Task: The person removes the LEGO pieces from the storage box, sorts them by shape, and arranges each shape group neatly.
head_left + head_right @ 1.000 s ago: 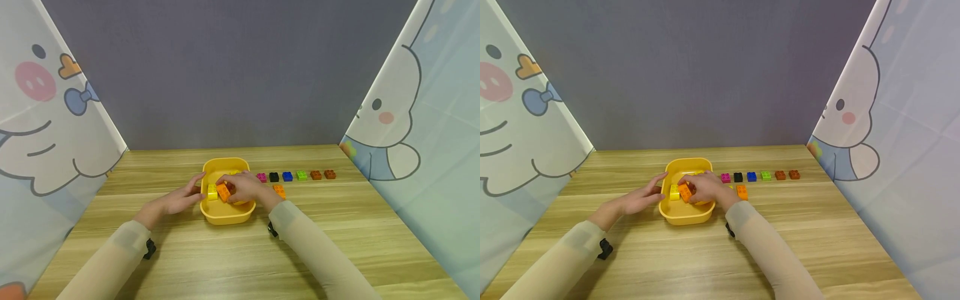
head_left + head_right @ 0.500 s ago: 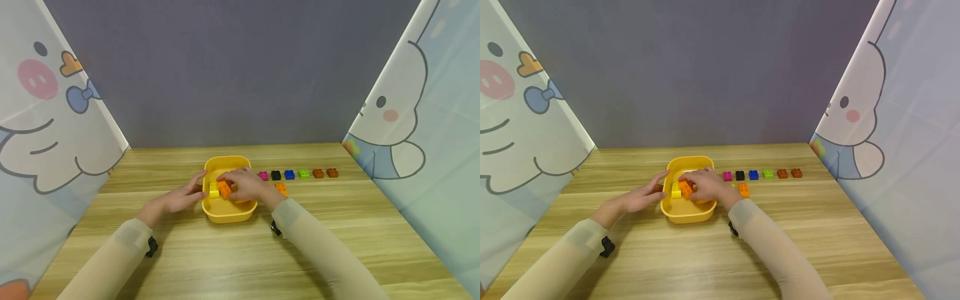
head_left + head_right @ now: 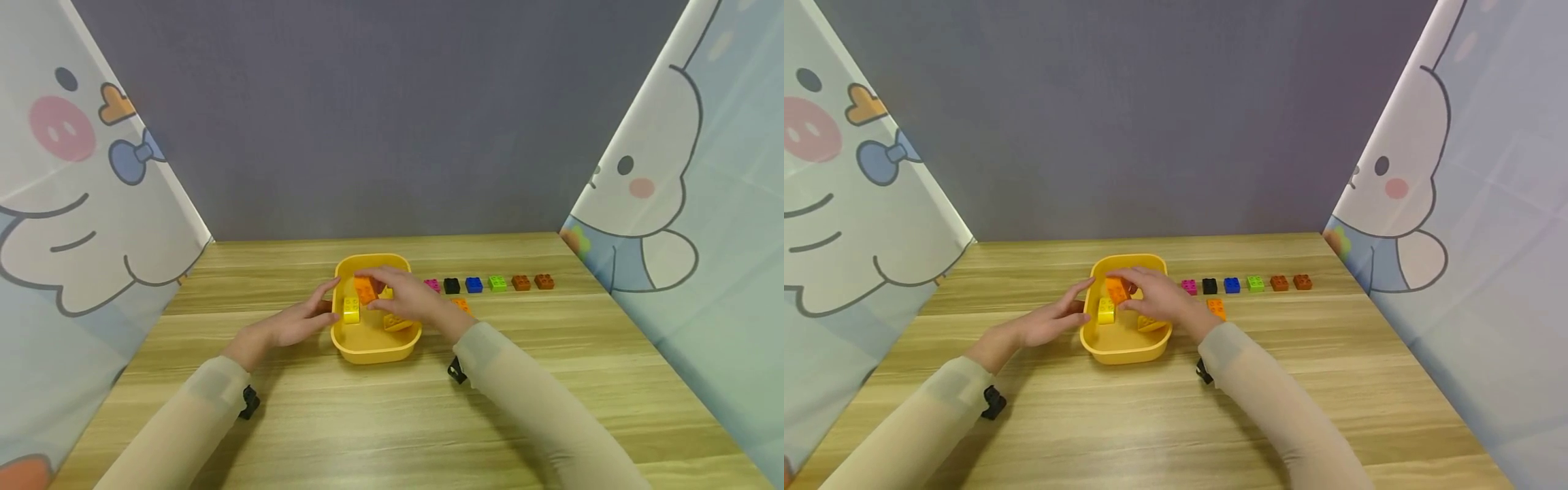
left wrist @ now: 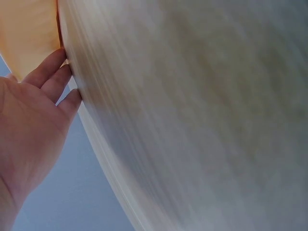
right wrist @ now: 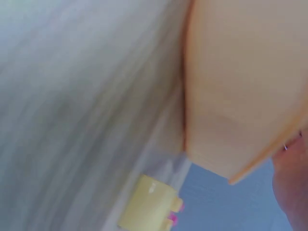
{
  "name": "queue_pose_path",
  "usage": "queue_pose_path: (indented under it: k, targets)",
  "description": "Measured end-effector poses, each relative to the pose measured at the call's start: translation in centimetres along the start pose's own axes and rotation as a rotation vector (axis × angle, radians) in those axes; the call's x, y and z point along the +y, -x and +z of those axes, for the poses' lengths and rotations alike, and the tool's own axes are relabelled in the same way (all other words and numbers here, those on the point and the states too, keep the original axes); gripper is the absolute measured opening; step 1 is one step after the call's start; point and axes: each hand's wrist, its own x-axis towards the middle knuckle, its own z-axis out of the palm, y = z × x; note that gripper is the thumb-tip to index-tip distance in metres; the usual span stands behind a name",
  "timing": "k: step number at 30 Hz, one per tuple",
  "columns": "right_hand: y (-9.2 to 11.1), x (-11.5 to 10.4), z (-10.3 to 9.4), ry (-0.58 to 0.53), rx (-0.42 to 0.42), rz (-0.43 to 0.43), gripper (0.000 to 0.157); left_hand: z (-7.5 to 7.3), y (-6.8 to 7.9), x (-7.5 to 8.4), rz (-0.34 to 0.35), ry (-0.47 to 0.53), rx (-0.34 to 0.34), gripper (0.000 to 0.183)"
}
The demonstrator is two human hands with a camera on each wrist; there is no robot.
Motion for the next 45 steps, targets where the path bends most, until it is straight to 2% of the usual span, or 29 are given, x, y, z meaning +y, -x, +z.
queue_pose_path:
  k: [5,13,19,33,39,45]
  targets:
    - [1.4,-0.4,-1.6,-0.163,0.042,0.032,0.061,0.0,-0.1,-0.1,-0.003,-0.020,0.004,0.083]
    - [5.5,1.2,-3.7,-0.293,0.113,0.096,0.059,0.1,-0.2,-0.1,0.036,-0.027,0.001,0.084]
    - [8.8,2.8,-4.8,-0.308,0.159,0.156,0.059,0.0,-0.1,0.0,0.037,-0.022,-0.002,0.085]
    - [15.0,7.1,-7.0,-0.302,0.181,0.278,0.066,-0.1,0.0,0.2,0.048,-0.023,0.006,0.085]
    - [16.5,8.9,-7.4,-0.285,0.161,0.343,0.066,-0.1,0.0,0.1,0.048,-0.028,0.009,0.085]
    - [16.9,10.2,-7.8,-0.292,0.112,0.412,0.068,0.0,0.1,0.1,0.041,-0.016,0.004,0.085]
